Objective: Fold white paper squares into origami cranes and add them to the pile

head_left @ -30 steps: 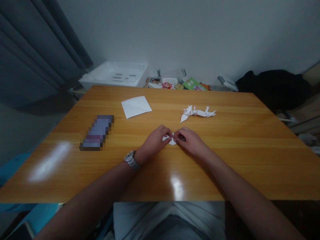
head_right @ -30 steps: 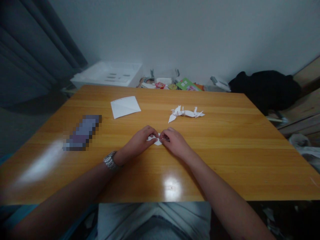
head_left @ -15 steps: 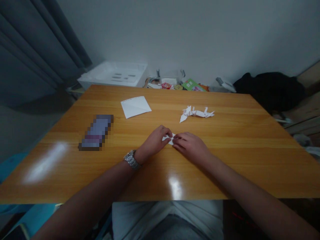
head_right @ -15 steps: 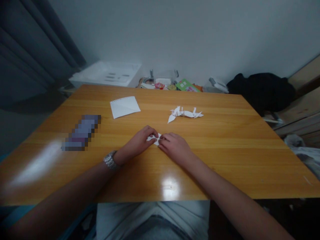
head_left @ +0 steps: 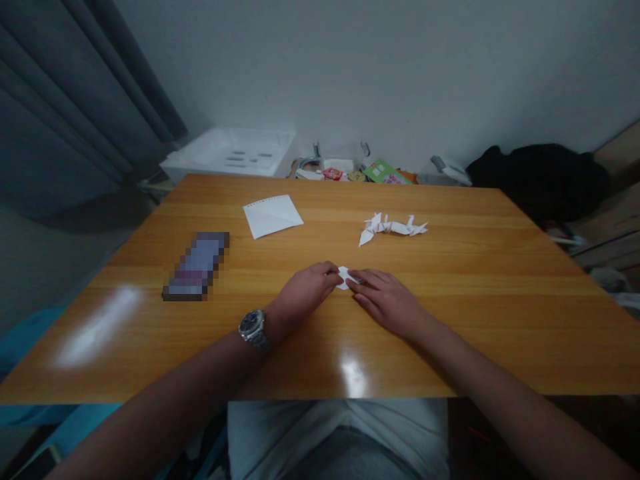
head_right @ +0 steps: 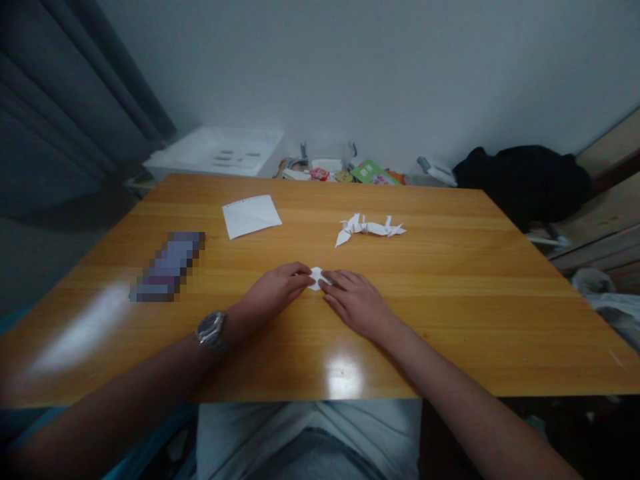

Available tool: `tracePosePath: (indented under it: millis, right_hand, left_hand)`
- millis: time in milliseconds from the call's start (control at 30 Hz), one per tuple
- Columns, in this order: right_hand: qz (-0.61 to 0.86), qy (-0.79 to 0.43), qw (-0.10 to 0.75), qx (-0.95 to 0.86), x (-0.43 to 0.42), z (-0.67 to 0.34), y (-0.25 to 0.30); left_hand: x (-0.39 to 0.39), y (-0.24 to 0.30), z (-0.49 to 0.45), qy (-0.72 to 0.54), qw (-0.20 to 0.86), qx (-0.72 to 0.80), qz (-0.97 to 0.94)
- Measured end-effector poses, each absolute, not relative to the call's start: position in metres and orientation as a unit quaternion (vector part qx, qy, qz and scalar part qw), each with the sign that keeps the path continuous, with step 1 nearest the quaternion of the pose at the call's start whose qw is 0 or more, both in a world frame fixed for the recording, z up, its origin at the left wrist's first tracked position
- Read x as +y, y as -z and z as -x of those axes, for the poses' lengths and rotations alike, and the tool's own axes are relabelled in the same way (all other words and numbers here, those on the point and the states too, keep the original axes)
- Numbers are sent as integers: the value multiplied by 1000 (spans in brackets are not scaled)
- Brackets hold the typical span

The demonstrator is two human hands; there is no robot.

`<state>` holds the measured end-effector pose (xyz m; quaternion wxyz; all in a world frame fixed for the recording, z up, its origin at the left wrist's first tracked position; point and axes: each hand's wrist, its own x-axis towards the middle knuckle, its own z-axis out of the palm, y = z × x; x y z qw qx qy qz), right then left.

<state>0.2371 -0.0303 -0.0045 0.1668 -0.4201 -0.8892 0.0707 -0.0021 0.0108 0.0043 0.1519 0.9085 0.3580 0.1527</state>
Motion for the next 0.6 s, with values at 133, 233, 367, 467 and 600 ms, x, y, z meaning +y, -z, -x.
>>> tracePosePath:
  millis: [133,233,367,467,600]
  right_hand:
    - [419,-78,168,-889,-31,-238,7]
    - [420,-85,178,-886,-31,-238,9]
    - [420,-87,186,-884,-32,-236,8]
    - [423,-81,183,-884,-32,-235,8]
    - [423,-75,187,-884,-33,-237,12]
  left_hand:
    - [5,-10,0,-91,97,349,-928]
    - [0,-8,-2,-86,88,346,-930]
    - [-10,-3,1,-120,71,346,-928]
    - [-20,0,4,-141,46,370,-917]
    - [-27,2,8,-141,37,382,-913]
